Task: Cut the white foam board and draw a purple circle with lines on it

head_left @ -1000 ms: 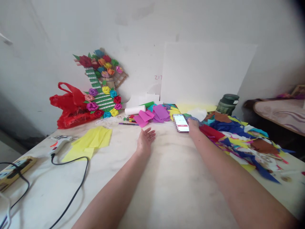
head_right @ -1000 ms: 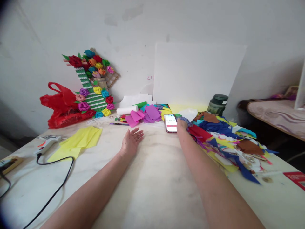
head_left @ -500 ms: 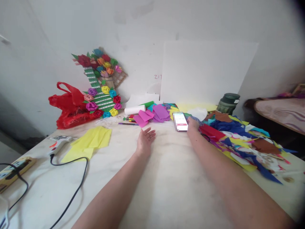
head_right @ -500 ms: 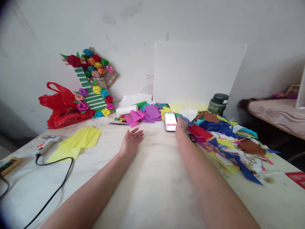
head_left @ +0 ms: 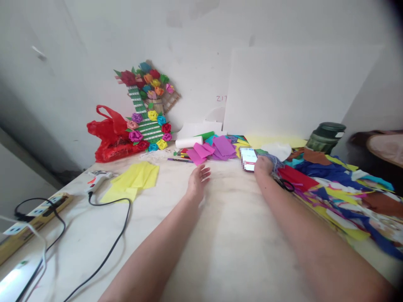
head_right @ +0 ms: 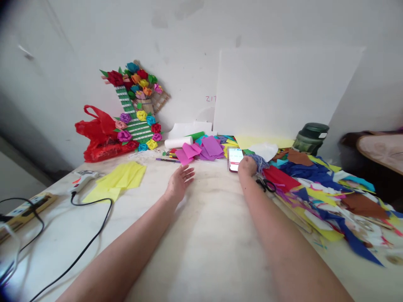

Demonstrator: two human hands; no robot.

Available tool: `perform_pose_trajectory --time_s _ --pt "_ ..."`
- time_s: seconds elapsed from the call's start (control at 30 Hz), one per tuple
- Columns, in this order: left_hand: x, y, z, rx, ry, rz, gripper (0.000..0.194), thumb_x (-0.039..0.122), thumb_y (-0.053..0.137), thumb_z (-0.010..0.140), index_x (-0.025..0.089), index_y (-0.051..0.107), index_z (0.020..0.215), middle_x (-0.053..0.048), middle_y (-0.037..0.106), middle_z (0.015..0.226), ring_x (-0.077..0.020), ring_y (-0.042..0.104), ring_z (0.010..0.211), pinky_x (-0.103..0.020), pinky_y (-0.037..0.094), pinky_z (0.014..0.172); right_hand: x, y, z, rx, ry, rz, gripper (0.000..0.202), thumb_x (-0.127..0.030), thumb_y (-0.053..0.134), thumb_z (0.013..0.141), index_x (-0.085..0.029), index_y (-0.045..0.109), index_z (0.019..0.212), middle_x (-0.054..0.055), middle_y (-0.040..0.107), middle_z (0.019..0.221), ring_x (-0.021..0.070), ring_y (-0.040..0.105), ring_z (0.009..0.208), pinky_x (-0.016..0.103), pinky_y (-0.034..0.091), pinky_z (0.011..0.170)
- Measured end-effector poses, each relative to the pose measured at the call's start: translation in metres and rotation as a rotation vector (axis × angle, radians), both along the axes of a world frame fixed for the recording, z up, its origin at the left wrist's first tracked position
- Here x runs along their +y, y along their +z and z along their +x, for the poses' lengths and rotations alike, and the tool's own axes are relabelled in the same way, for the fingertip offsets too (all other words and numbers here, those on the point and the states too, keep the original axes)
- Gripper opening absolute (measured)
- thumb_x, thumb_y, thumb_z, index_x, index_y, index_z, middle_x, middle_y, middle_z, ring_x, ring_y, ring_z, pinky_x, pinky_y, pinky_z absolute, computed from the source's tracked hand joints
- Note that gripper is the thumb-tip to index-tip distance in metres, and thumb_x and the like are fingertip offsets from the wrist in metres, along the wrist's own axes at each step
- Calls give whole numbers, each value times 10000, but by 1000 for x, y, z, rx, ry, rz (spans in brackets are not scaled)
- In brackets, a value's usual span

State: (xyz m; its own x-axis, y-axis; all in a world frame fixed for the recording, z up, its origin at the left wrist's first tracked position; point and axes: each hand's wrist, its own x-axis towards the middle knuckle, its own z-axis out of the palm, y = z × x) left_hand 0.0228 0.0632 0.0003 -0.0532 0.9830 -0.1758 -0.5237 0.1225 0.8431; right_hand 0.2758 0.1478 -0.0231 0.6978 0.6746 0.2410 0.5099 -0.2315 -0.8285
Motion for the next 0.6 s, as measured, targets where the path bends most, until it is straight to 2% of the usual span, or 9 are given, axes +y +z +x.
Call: perform_pose_trajectory --time_s 0.1,0.23,0.4,0.5,0.6 --pt "5 7 -9 105 37 -55 263 350 518 730 167 557 914 -107 623 972 -178 594 787 -301 427 686 -9 5 -10 -113 -83 -27 367 -236 358 790 -124 652 978 127 618 949 230 538 881 354 412 773" --pt "8 20 -26 281 87 -58 238 319 572 687 172 561 874 -107 625 938 -190 587 747 -321 418 669 -23 16 -29 -300 -11 60 349 -221 364 793 -142 651 975 124 612 994 236 507 926 342 389 770" --pt "9 27 -70 514 235 48 188 254 640 618 178 618 789 -82 635 833 -226 577 815 -348 406 748 -39 19 -77 -390 287 174 325 -259 366 817 -176 614 1009 78 615 1015 188 526 859 293 385 732" --pt "12 25 -112 713 341 62 171 268 652 607 200 629 762 -64 641 797 -238 572 840 -348 402 776 -52 17 -115 -436 517 187 288 -271 423 793 -186 611 994 53 636 950 167 552 763 284 407 705" --pt "13 25 -157 930 414 51 185 269 637 621 216 622 798 -65 651 853 -245 570 901 -337 401 789 -68 15 -155 -471 749 213 293 -254 437 781 -203 591 1026 44 613 1051 148 571 748 284 441 721"
